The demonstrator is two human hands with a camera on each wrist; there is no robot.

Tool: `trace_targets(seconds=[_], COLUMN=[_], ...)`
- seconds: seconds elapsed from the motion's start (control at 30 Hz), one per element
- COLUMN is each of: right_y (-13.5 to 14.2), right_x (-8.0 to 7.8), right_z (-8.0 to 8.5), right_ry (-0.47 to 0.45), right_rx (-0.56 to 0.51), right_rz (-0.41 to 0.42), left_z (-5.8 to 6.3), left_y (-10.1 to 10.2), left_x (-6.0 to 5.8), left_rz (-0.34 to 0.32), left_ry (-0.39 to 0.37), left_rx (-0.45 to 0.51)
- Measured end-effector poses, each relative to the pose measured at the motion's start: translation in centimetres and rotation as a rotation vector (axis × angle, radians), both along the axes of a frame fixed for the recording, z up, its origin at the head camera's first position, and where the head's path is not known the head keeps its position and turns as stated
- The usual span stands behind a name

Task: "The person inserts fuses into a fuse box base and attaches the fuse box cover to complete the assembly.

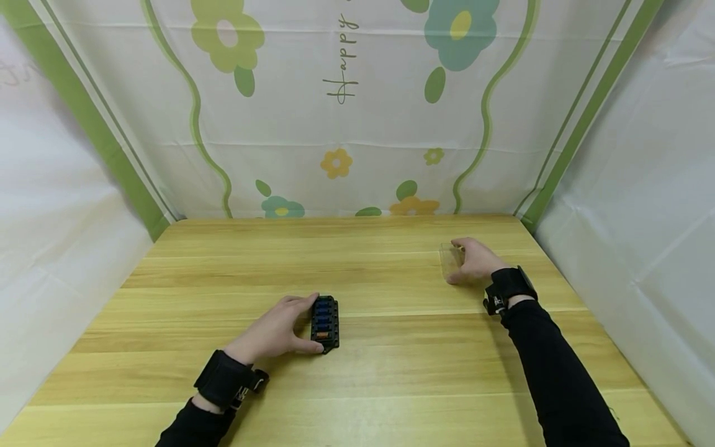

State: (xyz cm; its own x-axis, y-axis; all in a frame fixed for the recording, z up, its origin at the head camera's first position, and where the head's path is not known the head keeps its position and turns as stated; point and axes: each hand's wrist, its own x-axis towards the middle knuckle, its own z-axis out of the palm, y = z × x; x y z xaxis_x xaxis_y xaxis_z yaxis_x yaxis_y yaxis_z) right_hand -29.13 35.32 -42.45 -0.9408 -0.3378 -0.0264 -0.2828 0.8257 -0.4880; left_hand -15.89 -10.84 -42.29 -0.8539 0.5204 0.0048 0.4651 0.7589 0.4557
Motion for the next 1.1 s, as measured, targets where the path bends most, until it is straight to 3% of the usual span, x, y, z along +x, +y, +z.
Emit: trace_targets(seconds=[1.1], right_y=[-1.7], right_x=[2.0], right_z=[1.5], right_ry=[0.067], right_rx=[0.012], right_rz=[0.005], left_z=[0.3], left_y=[0.1], left_x=[0.1], left_rz=[-0.003], left_ry=[0.005], left_rx=[-0.008])
